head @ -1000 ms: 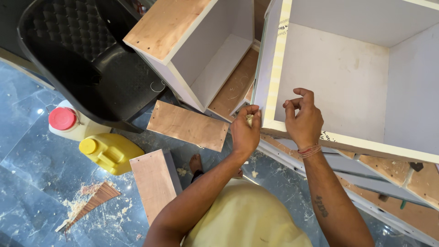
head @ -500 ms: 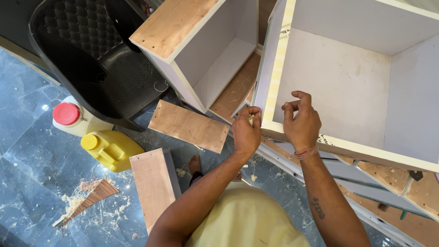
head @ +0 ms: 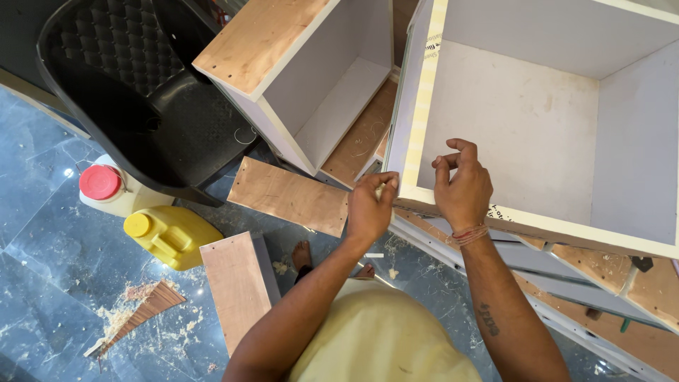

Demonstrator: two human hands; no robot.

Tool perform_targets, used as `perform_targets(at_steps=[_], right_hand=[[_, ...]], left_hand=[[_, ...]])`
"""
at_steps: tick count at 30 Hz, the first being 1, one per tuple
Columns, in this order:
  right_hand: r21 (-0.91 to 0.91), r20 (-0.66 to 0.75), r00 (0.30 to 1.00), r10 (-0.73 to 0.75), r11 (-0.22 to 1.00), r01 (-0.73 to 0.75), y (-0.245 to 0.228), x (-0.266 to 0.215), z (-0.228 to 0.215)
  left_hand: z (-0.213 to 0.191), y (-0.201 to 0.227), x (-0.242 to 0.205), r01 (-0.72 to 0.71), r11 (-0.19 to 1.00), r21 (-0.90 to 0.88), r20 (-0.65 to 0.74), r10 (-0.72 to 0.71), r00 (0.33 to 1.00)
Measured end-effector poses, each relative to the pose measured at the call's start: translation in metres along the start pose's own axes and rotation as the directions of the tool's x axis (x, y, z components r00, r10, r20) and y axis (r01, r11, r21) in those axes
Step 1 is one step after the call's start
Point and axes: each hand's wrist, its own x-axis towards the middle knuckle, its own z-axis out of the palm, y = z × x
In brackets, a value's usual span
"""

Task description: The person applies white finishing strips to the edges of drawer components and wooden boards by hand, then moves the drawer boxes and plywood sheets around the workshop floor.

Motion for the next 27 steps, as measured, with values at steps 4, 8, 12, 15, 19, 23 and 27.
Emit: perform_targets(at_steps=[4, 8, 12, 15, 19, 23, 27], right_hand=[[-0.011, -0.021, 0.999, -0.024, 1.0, 0.024, 0.0, 0.0, 0.0], [-0.012, -0.034, 0.999, -0.032, 0.999, 0.032, 0.002, -0.001, 0.001], [-0.002, -0.041, 0.998, -0.039, 0.999, 0.039, 0.002, -0.001, 0.002], [-0.009, -0.035, 0.999, -0.018, 1.0, 0.018, 0.002, 0.0, 0.001], [-0.006, -0.035, 0.999, 0.004, 1.0, -0.004, 0.001, -0.001, 0.001], [0.01, -0.046, 0.999, -0.02, 1.0, 0.02, 0.0, 0.0, 0.0], [-0.002, -0.037, 0.999, 0.01, 1.0, -0.01, -0.003, 0.001, -0.001]], left_hand=[[-0.011, -0.005, 0.009, 0.136, 0.989, -0.063, 0.13, -0.127, 0.983], [-0.009, -0.006, 0.009, -0.219, 0.973, 0.077, 0.069, 0.214, 0.974], [-0.011, -0.004, 0.01, -0.24, 0.956, 0.17, 0.07, 0.231, 0.97], [-0.016, -0.004, 0.011, -0.256, 0.955, 0.152, 0.113, 0.24, 0.964], [-0.019, -0.005, 0.008, -0.139, 0.99, -0.002, 0.111, 0.139, 0.984], [-0.007, -0.006, 0.007, -0.034, 0.984, -0.173, 0.084, 0.05, 0.995], [-0.002, -0.014, 0.013, -0.019, 0.997, -0.08, 0.076, 0.026, 0.997]])
